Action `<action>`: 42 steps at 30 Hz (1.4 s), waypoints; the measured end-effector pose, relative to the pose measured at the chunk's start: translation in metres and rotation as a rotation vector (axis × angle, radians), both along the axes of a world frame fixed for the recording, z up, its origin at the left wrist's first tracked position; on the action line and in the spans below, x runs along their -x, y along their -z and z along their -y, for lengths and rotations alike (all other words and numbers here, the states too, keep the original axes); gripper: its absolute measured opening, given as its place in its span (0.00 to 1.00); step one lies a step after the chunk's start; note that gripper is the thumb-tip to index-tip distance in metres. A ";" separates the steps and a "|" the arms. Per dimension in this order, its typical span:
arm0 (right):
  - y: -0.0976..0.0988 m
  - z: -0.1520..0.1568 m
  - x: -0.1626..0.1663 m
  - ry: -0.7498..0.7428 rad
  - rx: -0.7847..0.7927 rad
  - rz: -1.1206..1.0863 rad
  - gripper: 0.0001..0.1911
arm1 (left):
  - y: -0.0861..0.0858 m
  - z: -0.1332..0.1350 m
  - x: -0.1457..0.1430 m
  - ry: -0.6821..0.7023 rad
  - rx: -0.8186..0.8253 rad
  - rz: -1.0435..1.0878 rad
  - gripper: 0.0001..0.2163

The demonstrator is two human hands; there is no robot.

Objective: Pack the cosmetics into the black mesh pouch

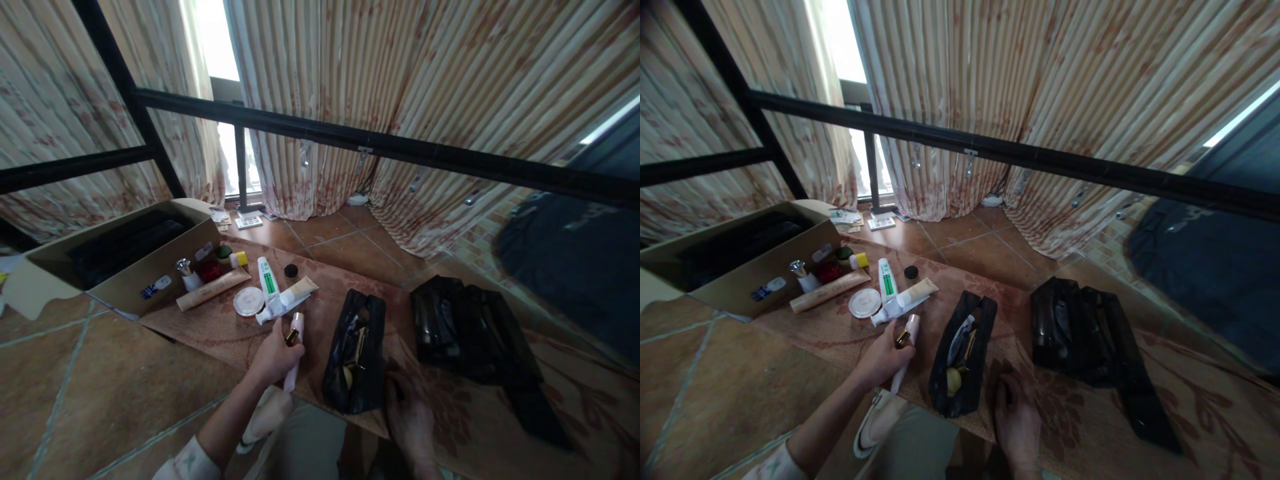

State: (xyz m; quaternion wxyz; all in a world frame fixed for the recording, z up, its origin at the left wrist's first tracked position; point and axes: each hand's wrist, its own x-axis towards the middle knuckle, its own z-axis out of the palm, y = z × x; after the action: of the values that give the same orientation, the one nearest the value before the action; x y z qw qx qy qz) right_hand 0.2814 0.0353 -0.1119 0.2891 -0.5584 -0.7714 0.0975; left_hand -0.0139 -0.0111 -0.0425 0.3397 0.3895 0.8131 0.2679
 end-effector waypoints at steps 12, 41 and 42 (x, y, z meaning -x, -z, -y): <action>0.005 -0.002 -0.003 -0.006 0.022 -0.003 0.20 | -0.015 -0.018 -0.021 0.056 -0.164 -0.102 0.14; 0.001 -0.001 0.000 -0.012 0.032 -0.028 0.18 | -0.035 0.018 -0.031 0.013 -0.687 0.689 0.16; 0.001 -0.001 0.000 -0.014 0.036 -0.030 0.18 | -0.044 0.027 -0.030 0.035 -0.726 0.815 0.16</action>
State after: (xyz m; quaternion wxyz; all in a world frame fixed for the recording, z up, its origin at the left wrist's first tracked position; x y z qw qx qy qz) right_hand 0.2812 0.0366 -0.1125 0.2900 -0.5568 -0.7688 0.1218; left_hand 0.0162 -0.0380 0.0020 0.4755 0.3597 0.4643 0.6549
